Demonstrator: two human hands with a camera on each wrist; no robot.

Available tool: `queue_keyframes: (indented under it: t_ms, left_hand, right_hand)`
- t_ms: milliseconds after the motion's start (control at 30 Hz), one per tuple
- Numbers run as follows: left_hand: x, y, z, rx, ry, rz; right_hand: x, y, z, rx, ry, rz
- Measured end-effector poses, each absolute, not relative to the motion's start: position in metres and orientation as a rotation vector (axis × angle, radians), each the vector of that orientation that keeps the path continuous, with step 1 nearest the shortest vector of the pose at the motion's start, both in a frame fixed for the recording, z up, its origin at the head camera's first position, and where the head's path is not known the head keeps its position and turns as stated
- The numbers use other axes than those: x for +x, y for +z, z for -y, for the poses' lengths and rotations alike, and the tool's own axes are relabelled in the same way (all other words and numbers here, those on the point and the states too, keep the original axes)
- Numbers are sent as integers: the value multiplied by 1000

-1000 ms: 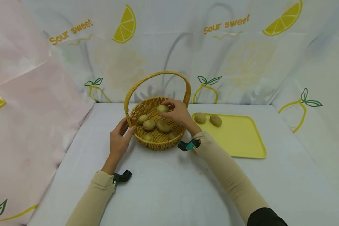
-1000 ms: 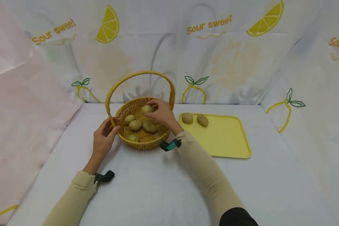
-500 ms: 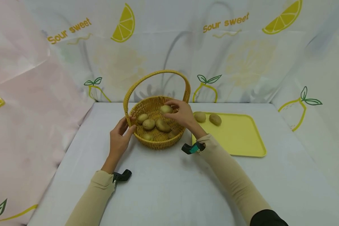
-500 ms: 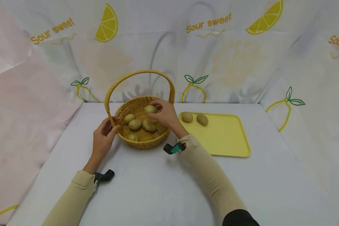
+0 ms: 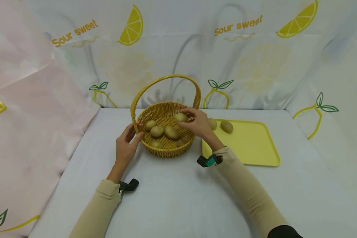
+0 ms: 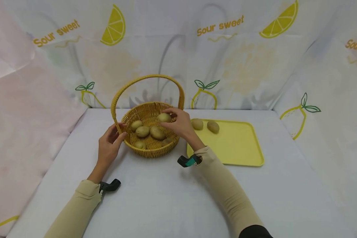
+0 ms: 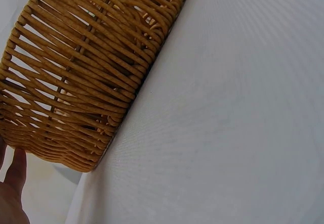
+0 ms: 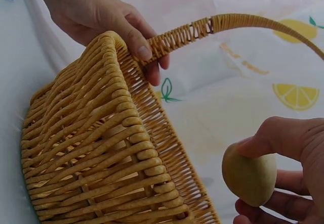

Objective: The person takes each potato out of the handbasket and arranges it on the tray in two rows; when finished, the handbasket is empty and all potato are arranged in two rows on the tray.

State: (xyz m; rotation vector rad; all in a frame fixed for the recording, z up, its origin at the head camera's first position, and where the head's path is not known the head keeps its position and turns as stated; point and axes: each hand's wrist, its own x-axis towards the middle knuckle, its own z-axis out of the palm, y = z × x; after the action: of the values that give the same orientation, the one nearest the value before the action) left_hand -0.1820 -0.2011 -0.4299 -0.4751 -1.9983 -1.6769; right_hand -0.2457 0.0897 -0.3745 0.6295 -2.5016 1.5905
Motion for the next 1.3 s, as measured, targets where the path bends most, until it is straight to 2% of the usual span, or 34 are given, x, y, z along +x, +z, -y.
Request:
queue_keyframes:
  t_ms: [1300]
  left_hand:
    - [-181, -428, 200, -484, -1669, 1988]
  right_hand:
    - [-221, -382, -152, 444, 1687, 2487]
